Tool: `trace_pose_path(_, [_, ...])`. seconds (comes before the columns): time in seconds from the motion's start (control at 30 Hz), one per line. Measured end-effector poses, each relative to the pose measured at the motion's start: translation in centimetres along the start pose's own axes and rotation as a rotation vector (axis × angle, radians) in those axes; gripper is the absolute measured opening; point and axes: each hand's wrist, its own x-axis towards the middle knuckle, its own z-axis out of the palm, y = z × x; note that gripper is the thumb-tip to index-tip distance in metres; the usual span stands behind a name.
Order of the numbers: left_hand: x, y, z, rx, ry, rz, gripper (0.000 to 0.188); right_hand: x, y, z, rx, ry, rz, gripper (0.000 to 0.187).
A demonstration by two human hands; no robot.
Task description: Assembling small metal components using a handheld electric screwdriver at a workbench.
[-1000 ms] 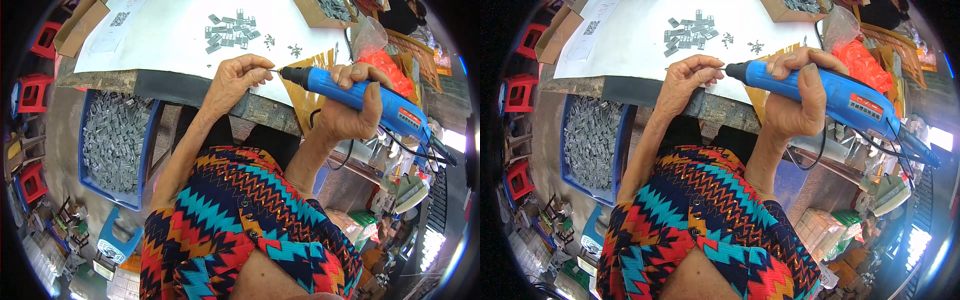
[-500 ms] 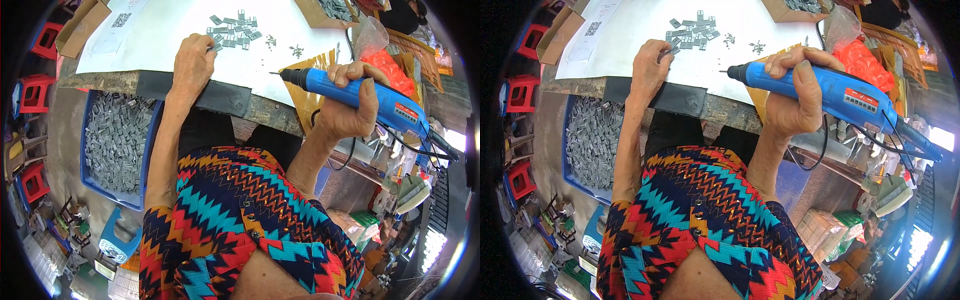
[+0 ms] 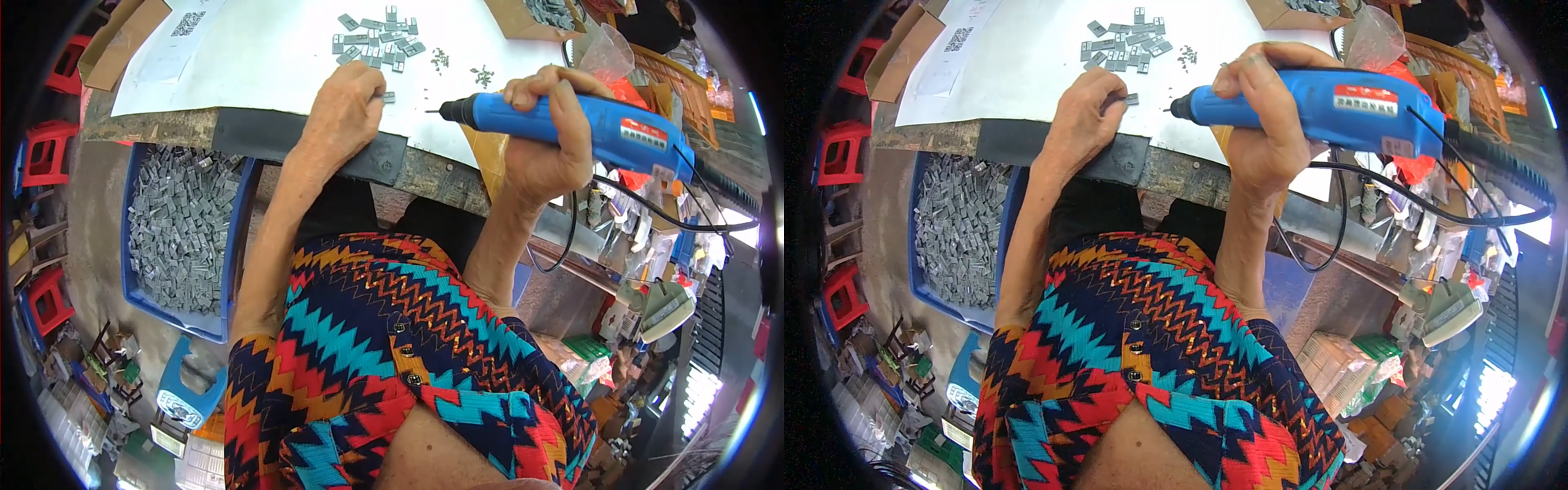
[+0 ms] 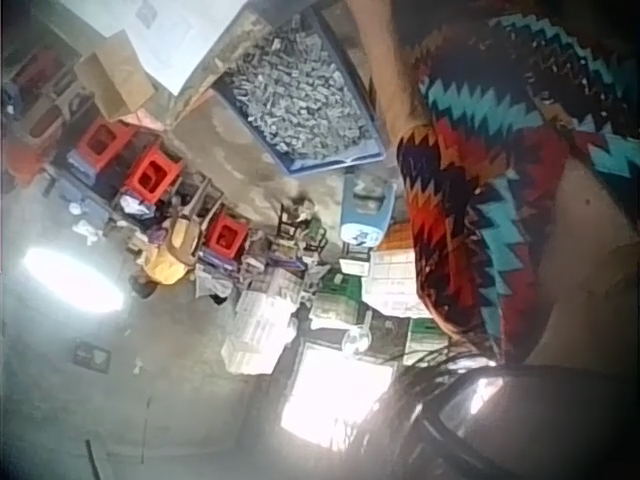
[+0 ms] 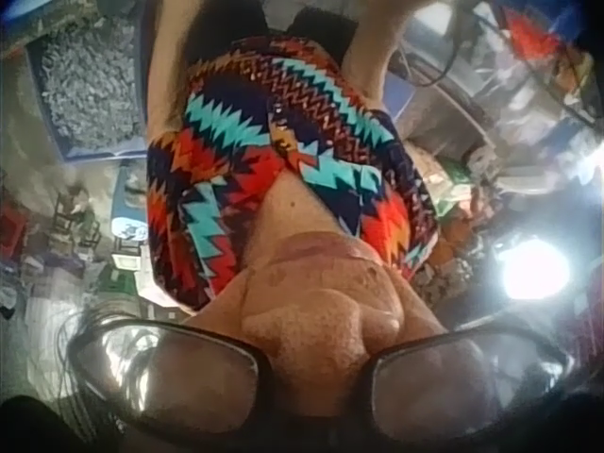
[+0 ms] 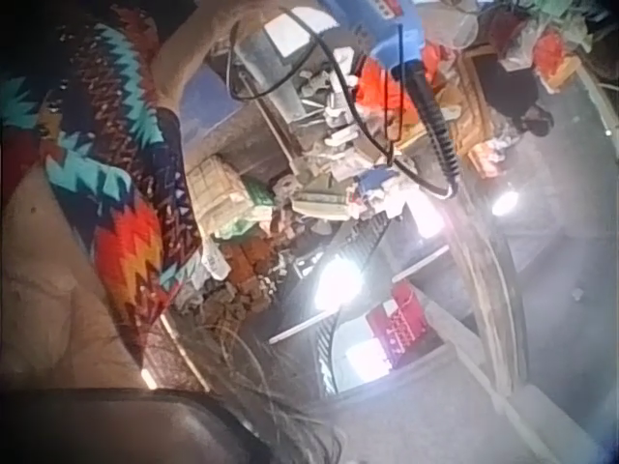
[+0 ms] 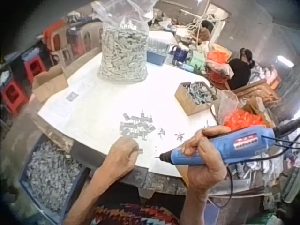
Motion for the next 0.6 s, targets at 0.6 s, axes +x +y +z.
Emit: trace_pose_path(0.6, [-0.2,0.0,1.1,-0.070,0.031,-0.053,0.010,1.2,4.5,3.2,-0.241,-0.136,-0.051,0.020])
